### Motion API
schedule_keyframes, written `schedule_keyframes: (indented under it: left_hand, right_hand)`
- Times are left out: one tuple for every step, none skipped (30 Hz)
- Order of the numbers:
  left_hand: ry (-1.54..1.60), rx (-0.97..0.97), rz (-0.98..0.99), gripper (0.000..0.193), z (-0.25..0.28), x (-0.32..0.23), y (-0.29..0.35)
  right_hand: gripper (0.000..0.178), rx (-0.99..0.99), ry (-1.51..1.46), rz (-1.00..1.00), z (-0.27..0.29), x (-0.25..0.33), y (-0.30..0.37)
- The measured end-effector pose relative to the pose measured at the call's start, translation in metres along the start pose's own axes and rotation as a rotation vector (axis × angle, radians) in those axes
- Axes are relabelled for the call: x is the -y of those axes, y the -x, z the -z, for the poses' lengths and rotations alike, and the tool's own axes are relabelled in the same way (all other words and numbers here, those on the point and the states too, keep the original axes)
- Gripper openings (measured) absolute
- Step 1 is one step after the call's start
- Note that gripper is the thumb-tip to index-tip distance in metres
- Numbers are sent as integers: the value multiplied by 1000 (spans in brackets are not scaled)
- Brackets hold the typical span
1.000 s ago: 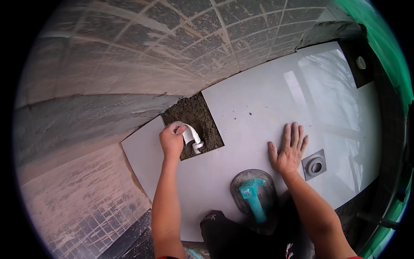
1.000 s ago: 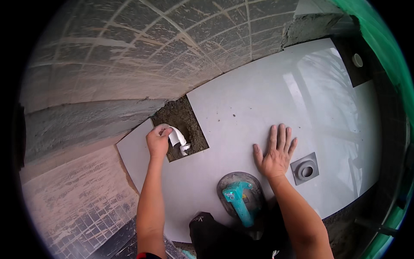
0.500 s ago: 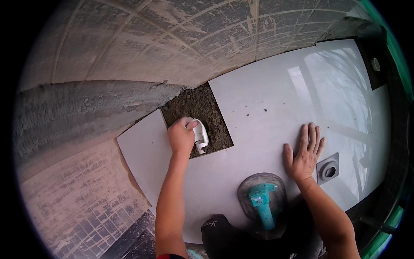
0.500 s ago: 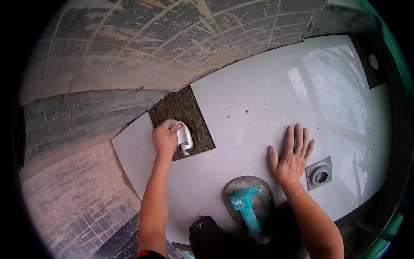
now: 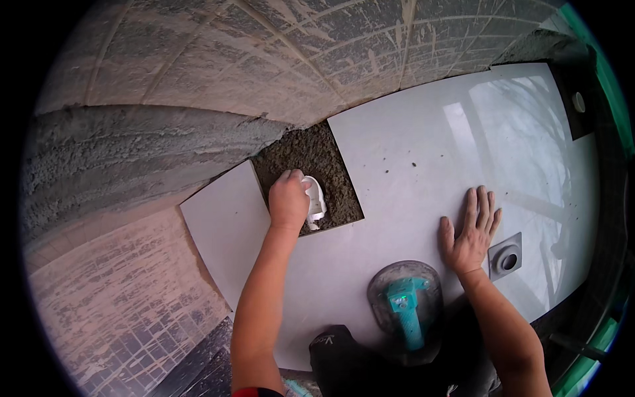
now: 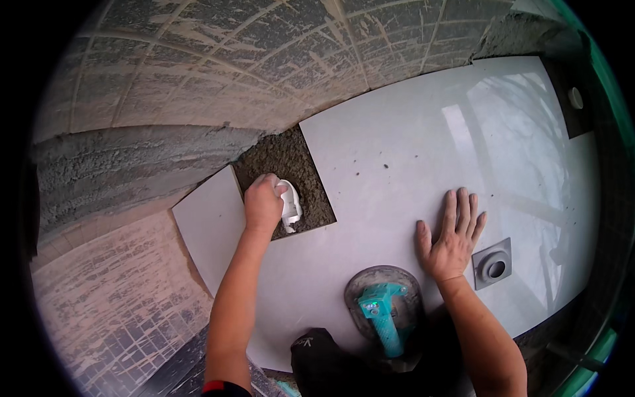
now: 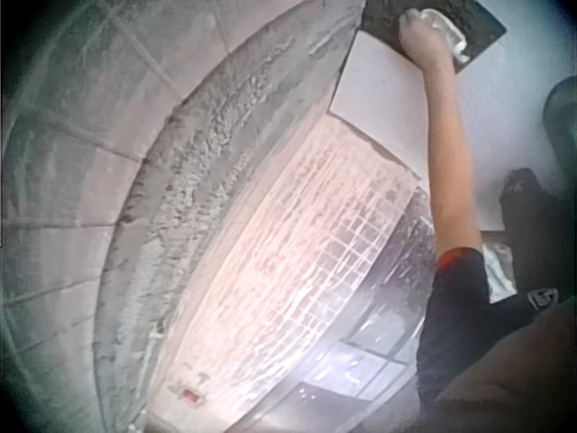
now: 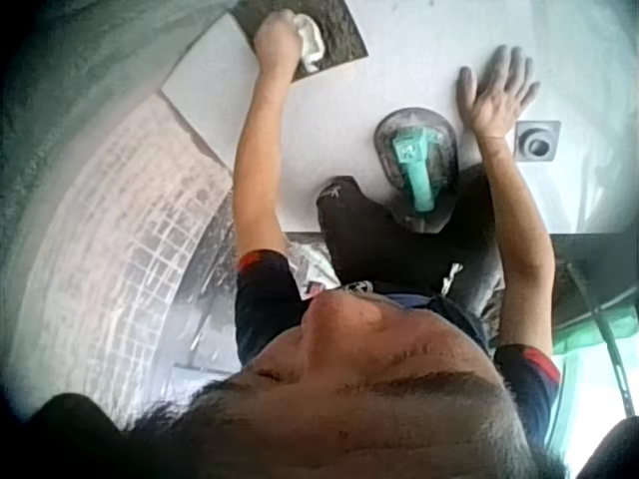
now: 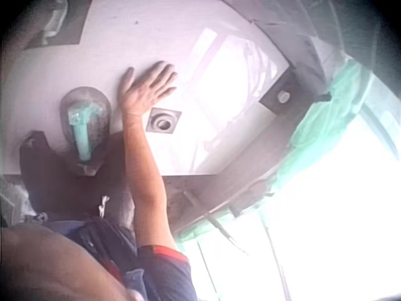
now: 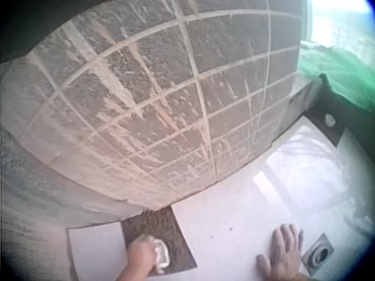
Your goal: The person cuts a small piece of tile using a circular saw, applies mortar to an opening in the floor, and then installs the tile piece and a floor drain cover by hand.
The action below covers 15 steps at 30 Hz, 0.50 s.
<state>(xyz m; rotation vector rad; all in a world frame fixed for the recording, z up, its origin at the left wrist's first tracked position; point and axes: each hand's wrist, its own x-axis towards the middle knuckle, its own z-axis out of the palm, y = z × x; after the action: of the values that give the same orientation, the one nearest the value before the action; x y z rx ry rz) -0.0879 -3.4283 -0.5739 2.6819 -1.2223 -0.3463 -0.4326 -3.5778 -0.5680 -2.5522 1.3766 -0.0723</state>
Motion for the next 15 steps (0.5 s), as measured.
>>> schedule_keyframes:
  left_hand:
    - [-12,-8,-37,15,-1,2,2]
    - [-7,-26,-62,16,-2,3,2]
    - [-2,-43,-87,17,-3,5,4]
    - [3,-60,-112,18,-2,6,6]
    - [9,-52,-106,18,-3,7,6]
    - [15,-45,-100,18,-3,9,6]
    - [21,-37,-93,18,-4,10,7]
    - [39,-48,-93,18,-3,8,8]
    - [56,-58,-93,18,-2,5,10]
    - [75,-69,-93,18,-2,3,12]
    - [61,-65,-90,19,-2,4,14]
    - [52,-49,-87,19,-2,7,12]
    - [44,-34,-83,19,-2,11,9]
    - [39,-18,-79,20,-2,10,7]
    - [40,-10,-70,20,-2,11,6]
  right_hand:
    - [80,2,-1,-2,0,0,0]
    - [80,-1,-1,-3,0,-1,-1]
    - [80,-5,-1,-4,1,-1,-1]
    - [80,-8,-1,-4,2,-1,-1]
    - [80,-3,3,-5,1,-2,-1]
    - [80,1,7,-5,1,-2,-1]
    - [80,6,11,-5,1,-2,-1]
    - [80,4,9,-9,1,-2,-1]
    - [80,3,7,-12,1,-3,-1]
    - [80,1,5,-15,1,-4,-1]
    - [79,0,1,-14,1,-3,-1]
    - [79,-1,-3,-14,2,-2,-1]
    - [79,-2,-7,-13,2,-1,-1]
    - [78,-3,-9,-13,2,-1,0]
    - [78,-4,-13,-13,2,-1,1]
